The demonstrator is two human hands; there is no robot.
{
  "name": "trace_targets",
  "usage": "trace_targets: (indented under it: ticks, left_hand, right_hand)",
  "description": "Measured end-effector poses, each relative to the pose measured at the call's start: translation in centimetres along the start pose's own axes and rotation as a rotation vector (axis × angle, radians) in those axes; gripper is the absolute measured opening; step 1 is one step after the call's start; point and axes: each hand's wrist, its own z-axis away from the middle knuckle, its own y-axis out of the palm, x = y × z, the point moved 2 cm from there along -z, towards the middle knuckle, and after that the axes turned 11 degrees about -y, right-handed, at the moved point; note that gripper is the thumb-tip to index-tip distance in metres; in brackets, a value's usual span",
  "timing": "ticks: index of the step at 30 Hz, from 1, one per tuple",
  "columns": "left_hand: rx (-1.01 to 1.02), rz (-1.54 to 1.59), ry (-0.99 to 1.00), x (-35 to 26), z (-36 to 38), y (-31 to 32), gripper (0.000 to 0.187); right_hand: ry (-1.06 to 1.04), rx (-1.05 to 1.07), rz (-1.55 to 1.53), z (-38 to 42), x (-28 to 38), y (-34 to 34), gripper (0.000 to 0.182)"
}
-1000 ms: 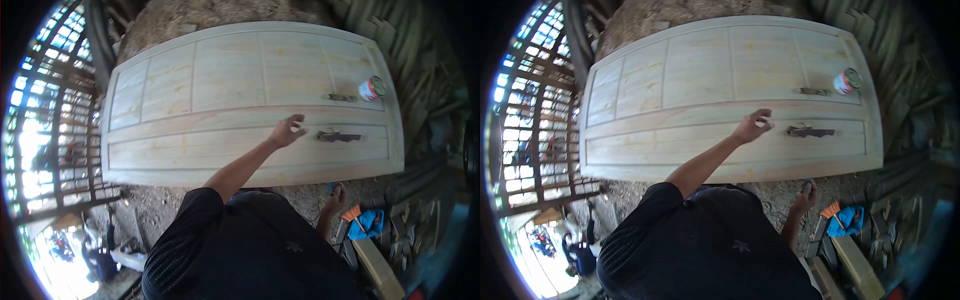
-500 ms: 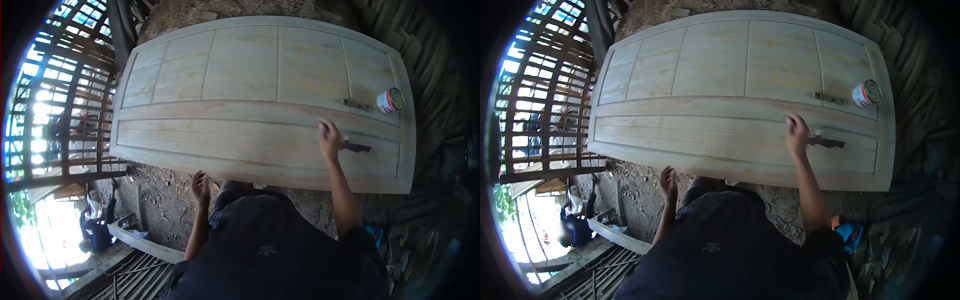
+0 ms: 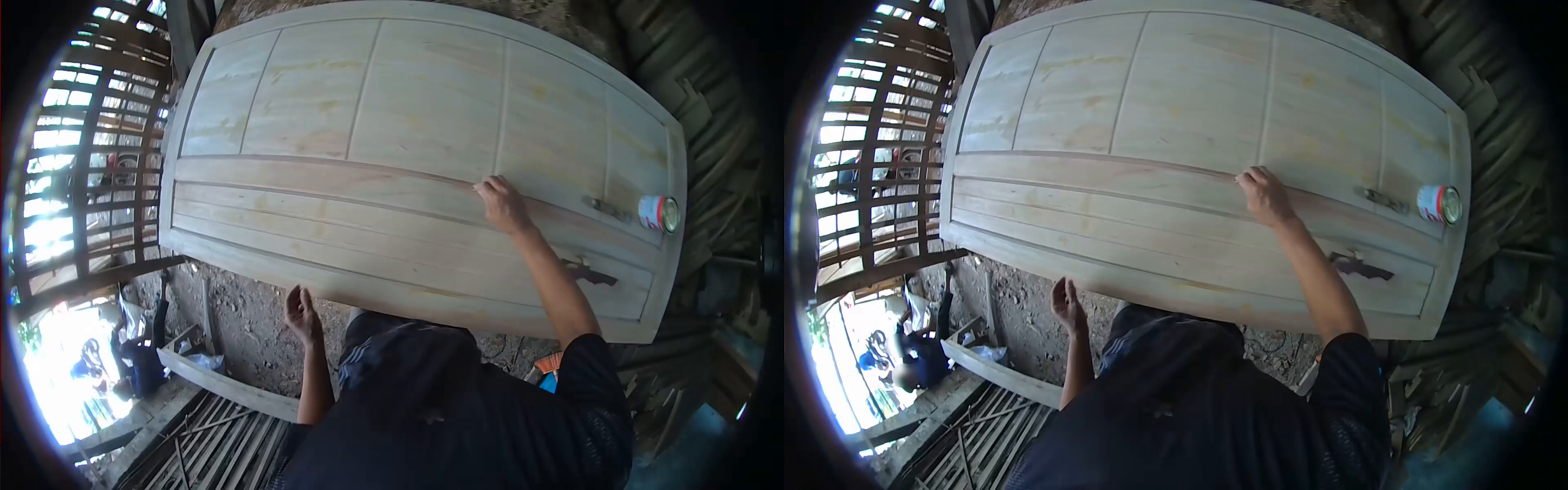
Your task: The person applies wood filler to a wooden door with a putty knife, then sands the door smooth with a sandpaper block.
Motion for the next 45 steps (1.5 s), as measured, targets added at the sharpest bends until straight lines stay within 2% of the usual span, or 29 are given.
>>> trace_targets:
  ticks: [2,4,6,8,10,13,14,16,18,19,21,23,25,27,30,31,32,33,35,37,39,42,45]
  left_hand:
    - [0.090,-0.054,0.000,-2.3,-2.7,1.2,0.024]
    - [0.080,-0.127,0.053,-4.8,-5.1,2.3,0.022]
    - [0.054,-0.197,0.079,-5.4,-8.1,3.6,0.021]
    - [0.080,-0.172,0.192,-5.1,-11.5,5.8,0.022]
    - [0.143,-0.226,0.266,-8.2,-14.5,9.2,0.021]
    - [0.165,-0.277,0.310,-10.8,-15.7,10.4,0.020]
    - [0.147,-0.279,0.332,-11.3,-15.9,10.2,0.020]
    - [0.126,-0.275,0.303,-10.0,-14.7,7.7,0.018]
    - [0.093,-0.293,0.251,-7.7,-12.4,4.7,0.018]
    - [0.080,-0.307,0.202,-7.2,-11.0,3.4,0.017]
    - [0.037,-0.403,0.157,-6.3,-8.5,1.0,0.017]
    - [-0.003,-0.327,0.094,-4.6,-6.3,0.0,0.018]
    - [-0.010,-0.353,0.083,-3.7,-4.2,-1.2,0.018]
    - [-0.070,-0.451,0.195,-3.3,-1.8,-3.2,0.020]
    - [-0.132,-0.438,0.115,-0.3,1.6,-7.7,0.021]
    - [-0.195,-0.339,0.022,0.3,2.9,-8.9,0.021]
    - [-0.263,-0.233,-0.074,1.1,4.1,-9.9,0.022]
    - [-0.288,-0.214,-0.079,1.8,4.7,-10.9,0.022]
    - [-0.306,-0.149,-0.240,3.8,5.0,-12.4,0.025]
    - [-0.337,-0.178,-0.232,2.8,3.7,-12.0,0.027]
    - [-0.301,-0.183,-0.159,2.5,1.8,-11.4,0.028]
    - [-0.243,-0.223,-0.225,2.3,-0.6,-12.2,0.028]
    - [-0.210,-0.183,-0.240,3.9,-3.3,-14.3,0.027]
  right_hand:
    - [0.038,0.058,0.036,-0.3,0.3,-0.9,0.029]
    - [0.156,0.106,0.087,5.4,-3.3,-3.3,0.029]
    - [0.231,0.157,0.176,5.9,-2.8,-4.2,0.032]
    - [0.166,0.073,0.031,0.2,0.8,1.3,0.031]
    - [0.047,0.039,-0.036,-8.8,6.1,6.7,0.034]
    - [-0.033,0.110,-0.123,-13.9,8.3,9.8,0.034]
    - [-0.014,0.153,-0.070,-13.1,8.0,7.6,0.036]
    - [0.101,0.225,0.014,-7.9,4.9,3.8,0.038]
    - [0.105,0.215,0.057,-2.0,1.0,0.9,0.041]
    - [0.075,0.215,0.042,-3.2,1.5,1.9,0.041]
    - [0.060,0.080,0.019,-5.3,3.9,4.3,0.040]
    - [-0.018,0.095,0.025,-11.8,7.5,9.3,0.035]
    - [-0.089,0.074,-0.024,-13.6,9.4,11.1,0.033]
    - [-0.121,0.129,-0.033,-13.9,8.7,10.1,0.031]
    - [-0.065,0.181,0.132,-6.1,4.1,4.4,0.031]
    - [-0.030,0.173,0.145,-2.5,1.9,2.7,0.032]
    - [-0.004,0.168,0.159,-0.6,0.4,1.8,0.032]
    - [-0.037,0.167,0.161,-1.0,0.5,2.6,0.032]
    - [-0.030,0.055,0.036,-2.3,0.9,4.7,0.031]
    - [-0.085,0.059,0.066,-9.2,6.4,8.3,0.027]
    - [-0.175,0.054,-0.066,-16.1,9.8,12.6,0.024]
    - [-0.194,0.166,-0.102,-17.7,10.0,12.4,0.023]
    - [-0.121,0.147,0.064,-9.0,5.5,7.6,0.021]
